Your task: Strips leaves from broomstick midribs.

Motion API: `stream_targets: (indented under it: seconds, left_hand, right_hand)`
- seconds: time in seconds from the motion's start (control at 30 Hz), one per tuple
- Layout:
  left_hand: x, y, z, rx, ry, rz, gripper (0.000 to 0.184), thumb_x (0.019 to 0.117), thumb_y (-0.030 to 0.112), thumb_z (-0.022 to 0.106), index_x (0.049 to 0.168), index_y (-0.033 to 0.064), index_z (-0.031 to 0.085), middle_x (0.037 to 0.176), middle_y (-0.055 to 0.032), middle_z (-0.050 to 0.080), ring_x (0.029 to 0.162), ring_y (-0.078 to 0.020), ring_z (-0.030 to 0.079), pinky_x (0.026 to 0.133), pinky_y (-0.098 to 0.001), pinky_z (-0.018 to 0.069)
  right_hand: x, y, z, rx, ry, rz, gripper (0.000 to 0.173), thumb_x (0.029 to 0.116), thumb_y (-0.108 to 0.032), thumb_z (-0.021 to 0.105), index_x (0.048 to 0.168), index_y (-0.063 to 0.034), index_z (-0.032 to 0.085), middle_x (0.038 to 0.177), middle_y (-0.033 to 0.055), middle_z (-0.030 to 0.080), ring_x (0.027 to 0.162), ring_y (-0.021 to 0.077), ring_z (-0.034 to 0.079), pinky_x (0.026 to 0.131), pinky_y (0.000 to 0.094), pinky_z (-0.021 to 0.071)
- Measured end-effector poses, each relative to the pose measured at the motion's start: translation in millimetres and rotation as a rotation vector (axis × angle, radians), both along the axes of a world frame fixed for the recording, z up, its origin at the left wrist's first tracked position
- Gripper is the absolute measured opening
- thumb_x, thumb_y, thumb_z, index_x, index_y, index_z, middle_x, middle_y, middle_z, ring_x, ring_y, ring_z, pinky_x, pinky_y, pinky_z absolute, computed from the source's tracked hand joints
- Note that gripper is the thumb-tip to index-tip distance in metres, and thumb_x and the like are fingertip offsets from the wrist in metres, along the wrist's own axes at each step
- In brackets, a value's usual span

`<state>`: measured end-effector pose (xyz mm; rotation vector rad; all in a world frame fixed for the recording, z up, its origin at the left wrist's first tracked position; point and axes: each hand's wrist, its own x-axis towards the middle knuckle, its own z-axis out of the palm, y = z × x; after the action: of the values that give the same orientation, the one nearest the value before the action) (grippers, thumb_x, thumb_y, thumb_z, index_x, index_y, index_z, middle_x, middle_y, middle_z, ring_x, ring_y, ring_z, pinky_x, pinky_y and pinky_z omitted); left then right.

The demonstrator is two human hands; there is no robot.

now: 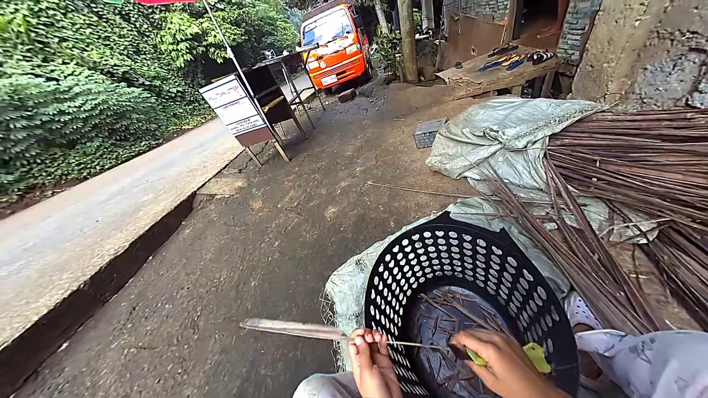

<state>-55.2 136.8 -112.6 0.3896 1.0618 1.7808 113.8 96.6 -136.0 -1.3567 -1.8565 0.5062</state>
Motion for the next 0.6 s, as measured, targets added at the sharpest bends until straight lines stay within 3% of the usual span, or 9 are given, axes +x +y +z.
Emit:
stream_targets:
  seconds: [0.07,0.1,0.2,0.3,0.37,0.5,0.6]
  left_hand:
    - [7.8,-4.8,-2.7,-0.054,0.029,-0.105,0.035,0.1087,0.002,0.017,0.094,0.0105,0.048,0.069,0.0122,0.063,0.066,0.0008,0.067,0.072,-0.0169,0.0587]
    - [11.3,-7.0,-4.2,-0.065,0.036,-0.164,0.035,0.1082,0.001,0.018,0.094,0.0097,0.049,0.069,0.0114,0.064,0.067,0.0003,0.068,0.074,-0.0177,0.0591]
    - [21.8,-15.6,-7.0,-0.057,0.067,-0.342,0.037,0.1063,-0.002,0.019,0.092,0.0090,0.051,0.069,0.0107,0.065,0.067,-0.0005,0.069,0.075,-0.0186,0.0594]
    - [30.7,-21.1,-6.9,-0.045,0.061,-0.481,0.038,0.1063,-0.002,0.019,0.092,0.0084,0.053,0.068,0.0099,0.066,0.066,-0.0012,0.070,0.074,-0.0194,0.0602]
    - [34.1,-23.2,-7.0,-0.050,0.068,-0.553,0.038,0.1056,-0.004,0.020,0.091,0.0086,0.053,0.067,0.0101,0.065,0.065,-0.0004,0.068,0.072,-0.0189,0.0597]
    - [36.8,-24.9,-14.0,0.011,0.017,-0.671,0.041,0.1032,-0.004,0.018,0.088,0.0118,0.053,0.064,0.0125,0.060,0.059,0.0023,0.062,0.066,-0.0160,0.0550]
    - [31.2,-12.1,-14.1,0.150,0.051,-0.523,0.040,0.1029,-0.002,0.018,0.089,0.0134,0.052,0.062,0.0148,0.058,0.058,0.0034,0.060,0.064,-0.0153,0.0527]
  right_hand:
    - [6.0,5.4,-2.4,0.048,-0.035,-0.026,0.016,0.0745,0.005,0.073,0.090,0.0055,0.074,0.080,0.0220,0.072,0.069,0.0407,0.072,0.057,0.0569,0.0545]
    - [9.6,7.8,-0.2,0.003,-0.010,-0.025,0.017,0.0788,0.003,0.073,0.095,0.0063,0.075,0.086,0.0235,0.071,0.072,0.0418,0.071,0.060,0.0583,0.0547]
    - [18.1,16.9,14.1,-0.140,0.102,0.000,0.031,0.0917,-0.010,0.065,0.116,0.0082,0.070,0.114,0.0282,0.068,0.093,0.0453,0.069,0.075,0.0625,0.0526]
    - [21.6,24.7,32.3,-0.209,0.122,0.117,0.037,0.0979,-0.009,0.053,0.128,0.0116,0.061,0.130,0.0334,0.058,0.113,0.0495,0.061,0.091,0.0622,0.0488]
    - [21.7,29.2,39.4,-0.249,0.111,0.189,0.037,0.1003,-0.006,0.050,0.130,0.0127,0.060,0.127,0.0349,0.059,0.113,0.0495,0.061,0.095,0.0608,0.0473]
    - [23.2,39.2,40.1,-0.288,0.084,0.262,0.036,0.1022,-0.008,0.051,0.132,0.0079,0.063,0.118,0.0309,0.064,0.101,0.0452,0.065,0.086,0.0614,0.0489]
    - [19.7,38.1,38.2,-0.202,0.171,0.160,0.035,0.0990,-0.006,0.054,0.128,0.0108,0.065,0.111,0.0320,0.067,0.096,0.0442,0.067,0.088,0.0570,0.0506]
